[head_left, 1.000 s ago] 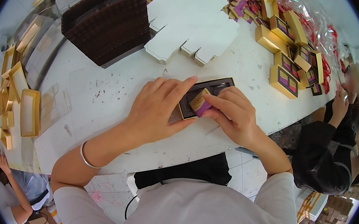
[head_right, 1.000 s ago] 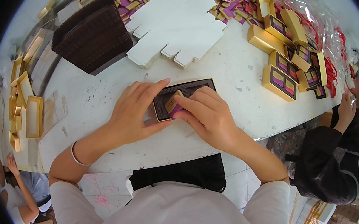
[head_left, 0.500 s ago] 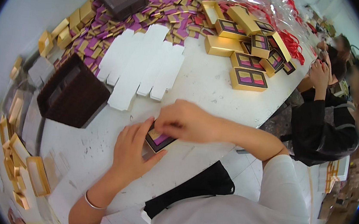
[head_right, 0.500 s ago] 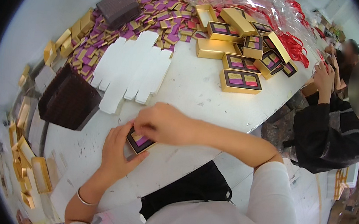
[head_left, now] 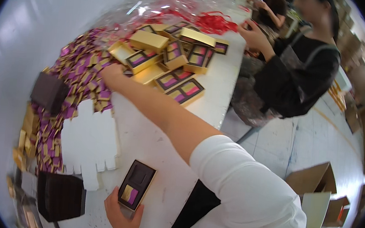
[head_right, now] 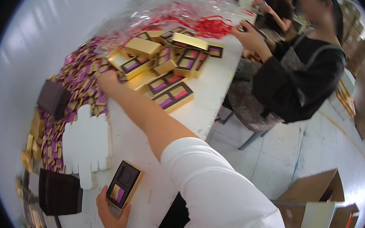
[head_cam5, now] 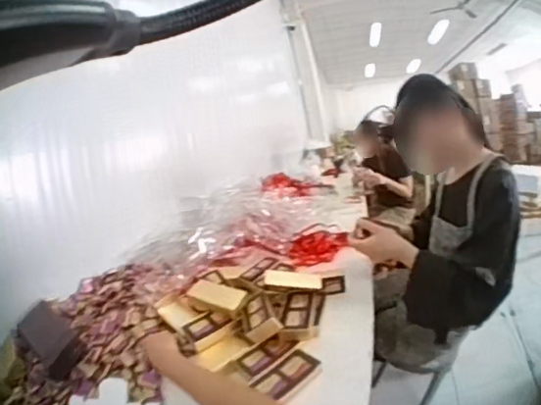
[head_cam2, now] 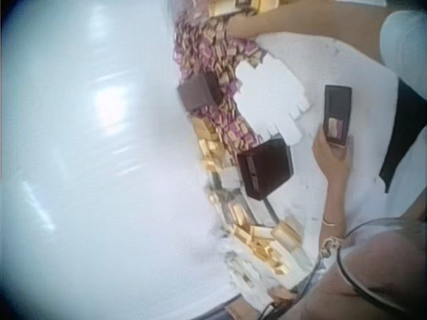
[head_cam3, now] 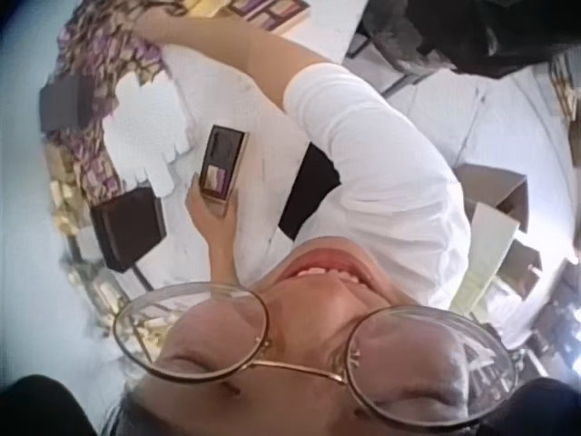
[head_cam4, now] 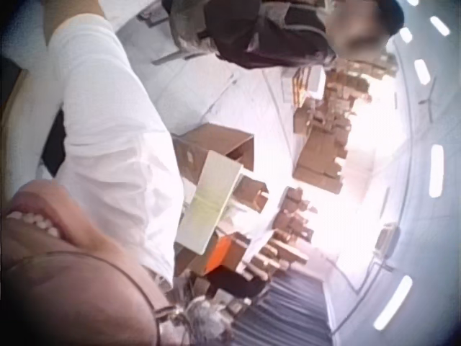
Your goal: The person assembles small rectangular boxes by inserting two colored inserts into a black tray, then placing the tray into a gold outer box. The person repeats this process multiple times, stacking the completed boxes on the table.
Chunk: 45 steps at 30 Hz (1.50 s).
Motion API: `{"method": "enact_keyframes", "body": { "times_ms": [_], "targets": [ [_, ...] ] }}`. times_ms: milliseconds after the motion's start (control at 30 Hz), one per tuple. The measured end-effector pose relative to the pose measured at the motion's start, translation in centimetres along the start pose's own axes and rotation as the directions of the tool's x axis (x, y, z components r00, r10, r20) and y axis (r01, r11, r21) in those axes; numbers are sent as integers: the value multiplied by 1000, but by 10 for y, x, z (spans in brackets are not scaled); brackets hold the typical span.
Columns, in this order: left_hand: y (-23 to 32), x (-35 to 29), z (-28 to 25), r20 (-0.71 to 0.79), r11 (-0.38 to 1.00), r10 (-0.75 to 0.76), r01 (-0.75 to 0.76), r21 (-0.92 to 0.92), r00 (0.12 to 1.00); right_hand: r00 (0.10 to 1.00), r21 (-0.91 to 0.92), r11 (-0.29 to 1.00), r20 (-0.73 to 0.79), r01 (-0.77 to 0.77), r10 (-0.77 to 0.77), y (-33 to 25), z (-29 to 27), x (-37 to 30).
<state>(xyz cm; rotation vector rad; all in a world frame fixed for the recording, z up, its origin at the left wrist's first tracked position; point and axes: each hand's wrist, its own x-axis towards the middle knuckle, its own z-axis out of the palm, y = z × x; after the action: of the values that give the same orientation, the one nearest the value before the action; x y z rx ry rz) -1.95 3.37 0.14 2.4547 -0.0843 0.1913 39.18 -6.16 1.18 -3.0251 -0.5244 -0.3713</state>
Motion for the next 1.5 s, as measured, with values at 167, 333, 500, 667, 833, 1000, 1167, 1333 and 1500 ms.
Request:
{"method": "enact_keyframes", "body": {
  "times_ms": [167,333,500,667,833,1000,1167,1333,1500],
  "targets": [
    [-10,1,7,-14,992,102,-101,71,995,972,71,980,-158,187,-174,5,-7,12],
    [-6,4,8,-13,993,117,-116,10,993,920,771,539,-154,340,-360,1,-61,-82],
    [-5,4,3,27,986,155,-156,52,988,526,948,3,-174,319,-832,-12,-72,-213],
    [-3,6,1,41,987,148,-150,58,988,589,861,84,-269,502,-762,-20,-48,-235],
    [-5,10,-3,102,963,222,-235,135,970,605,878,56,-279,475,-745,-15,-43,-232],
    [6,7,-3,110,990,89,-100,100,990,564,931,-13,-232,365,-792,-12,-41,-225],
    [4,11,-1,105,982,173,-180,62,979,561,949,-44,-221,312,-798,-12,-37,-223],
    [-9,-10,-5,-7,994,65,-64,89,998,629,988,-149,-95,-34,-771,-15,-36,-210],
    [-2,19,-3,30,974,200,-202,103,979,674,956,22,223,-293,-704,13,-60,-208]
  ]
}}
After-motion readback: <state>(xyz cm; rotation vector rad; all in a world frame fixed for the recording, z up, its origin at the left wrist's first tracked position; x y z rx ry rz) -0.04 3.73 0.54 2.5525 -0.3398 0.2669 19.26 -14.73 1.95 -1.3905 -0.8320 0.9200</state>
